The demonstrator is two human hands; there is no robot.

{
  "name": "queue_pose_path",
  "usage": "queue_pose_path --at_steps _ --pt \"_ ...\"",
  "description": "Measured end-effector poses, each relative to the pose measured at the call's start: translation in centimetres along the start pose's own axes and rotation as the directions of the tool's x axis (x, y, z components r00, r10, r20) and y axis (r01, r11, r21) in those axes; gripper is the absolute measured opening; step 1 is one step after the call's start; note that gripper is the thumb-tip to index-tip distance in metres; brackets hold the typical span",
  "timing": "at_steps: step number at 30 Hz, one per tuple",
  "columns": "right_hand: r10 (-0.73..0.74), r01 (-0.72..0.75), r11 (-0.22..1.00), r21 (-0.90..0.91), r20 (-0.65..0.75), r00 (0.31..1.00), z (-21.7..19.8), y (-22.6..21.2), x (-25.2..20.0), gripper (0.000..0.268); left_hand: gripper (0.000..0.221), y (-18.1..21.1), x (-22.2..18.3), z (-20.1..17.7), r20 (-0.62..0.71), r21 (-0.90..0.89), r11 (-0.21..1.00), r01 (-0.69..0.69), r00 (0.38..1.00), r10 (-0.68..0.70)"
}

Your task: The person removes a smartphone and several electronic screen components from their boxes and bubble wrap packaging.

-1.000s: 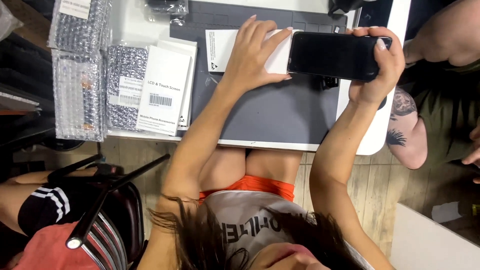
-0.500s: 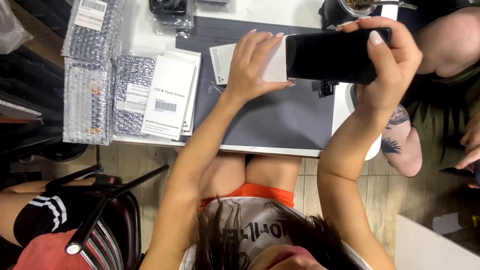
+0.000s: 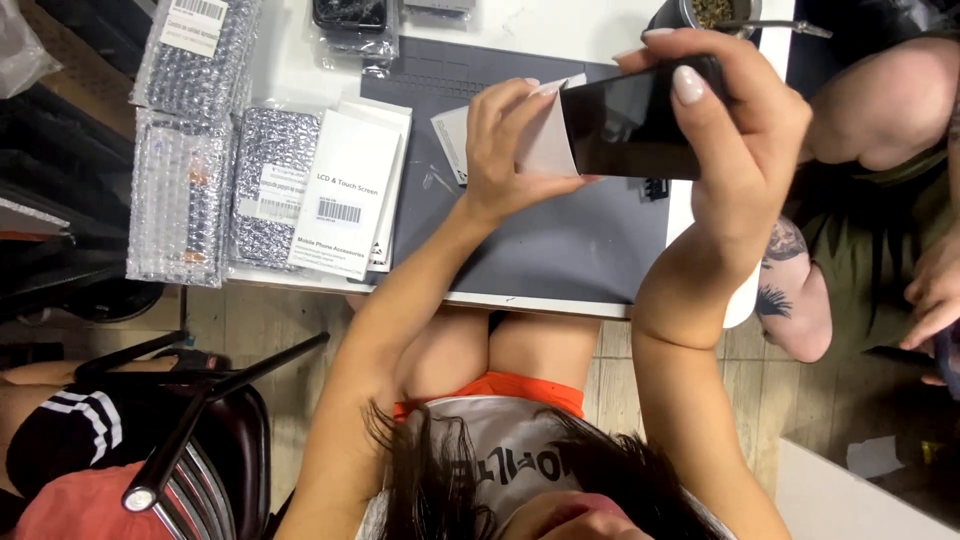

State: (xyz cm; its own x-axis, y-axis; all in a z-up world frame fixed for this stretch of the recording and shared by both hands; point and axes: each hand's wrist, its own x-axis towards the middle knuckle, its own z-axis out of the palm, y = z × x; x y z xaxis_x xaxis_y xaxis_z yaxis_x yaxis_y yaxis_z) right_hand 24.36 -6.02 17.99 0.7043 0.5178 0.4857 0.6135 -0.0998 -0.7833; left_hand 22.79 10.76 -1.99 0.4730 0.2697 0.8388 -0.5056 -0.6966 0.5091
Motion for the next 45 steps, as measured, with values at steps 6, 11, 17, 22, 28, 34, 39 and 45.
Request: queue_pose_path --at_steps 6,11,17,22,28,34,39,45 --pt "-0.026 0.021 0.999 -0.036 -0.137 0.99 0.5 -2.2 -0.4 0.027 0.101 0.2 -0.5 -0.2 0.022 -0.08 0.995 0.053 0.998 -0.052" --pt "-0.167 0.139 0.975 -0.175 -0.16 0.973 -0.5 -2.1 -1.3 0.02 0.104 0.4 -0.4 -0.1 0.046 -0.116 0.993 0.028 0.999 -0.022" --pt "-0.233 0.162 0.957 -0.242 -0.304 0.924 -1.6 -1.3 -2.3 0.021 0.1 0.0 -0.7 -0.3 0.048 -0.032 0.996 0.08 0.996 -0.078" --pt "-0.265 0.174 0.946 -0.273 -0.344 0.901 -2.1 -0.6 -2.6 0.022 0.093 -0.4 -0.5 0.1 0.032 -0.014 1.0 0.017 0.999 -0.017" --pt "-0.261 0.156 0.95 -0.272 -0.409 0.874 -2.3 0.1 -3.6 0.023 0.088 -0.2 0.2 -0.3 0.125 0.003 1.0 -0.014 0.992 0.014" --pt "-0.234 0.183 0.97 -0.158 -0.425 0.875 -2.4 1.0 -4.1 0.02 0.089 0.3 0.6 -0.7 0.179 0.005 1.0 0.017 0.984 -0.018" --pt "-0.172 0.194 0.981 -0.014 -0.534 0.828 -2.4 1.4 -4.3 0.018 0.096 0.8 0.1 -0.9 0.187 -0.036 0.994 0.104 0.978 -0.095" --pt "-0.16 0.218 0.976 -0.002 -0.684 0.711 -0.2 -0.8 -3.3 0.016 0.083 0.9 -0.8 0.6 0.03 -0.146 0.989 0.025 0.999 -0.021"
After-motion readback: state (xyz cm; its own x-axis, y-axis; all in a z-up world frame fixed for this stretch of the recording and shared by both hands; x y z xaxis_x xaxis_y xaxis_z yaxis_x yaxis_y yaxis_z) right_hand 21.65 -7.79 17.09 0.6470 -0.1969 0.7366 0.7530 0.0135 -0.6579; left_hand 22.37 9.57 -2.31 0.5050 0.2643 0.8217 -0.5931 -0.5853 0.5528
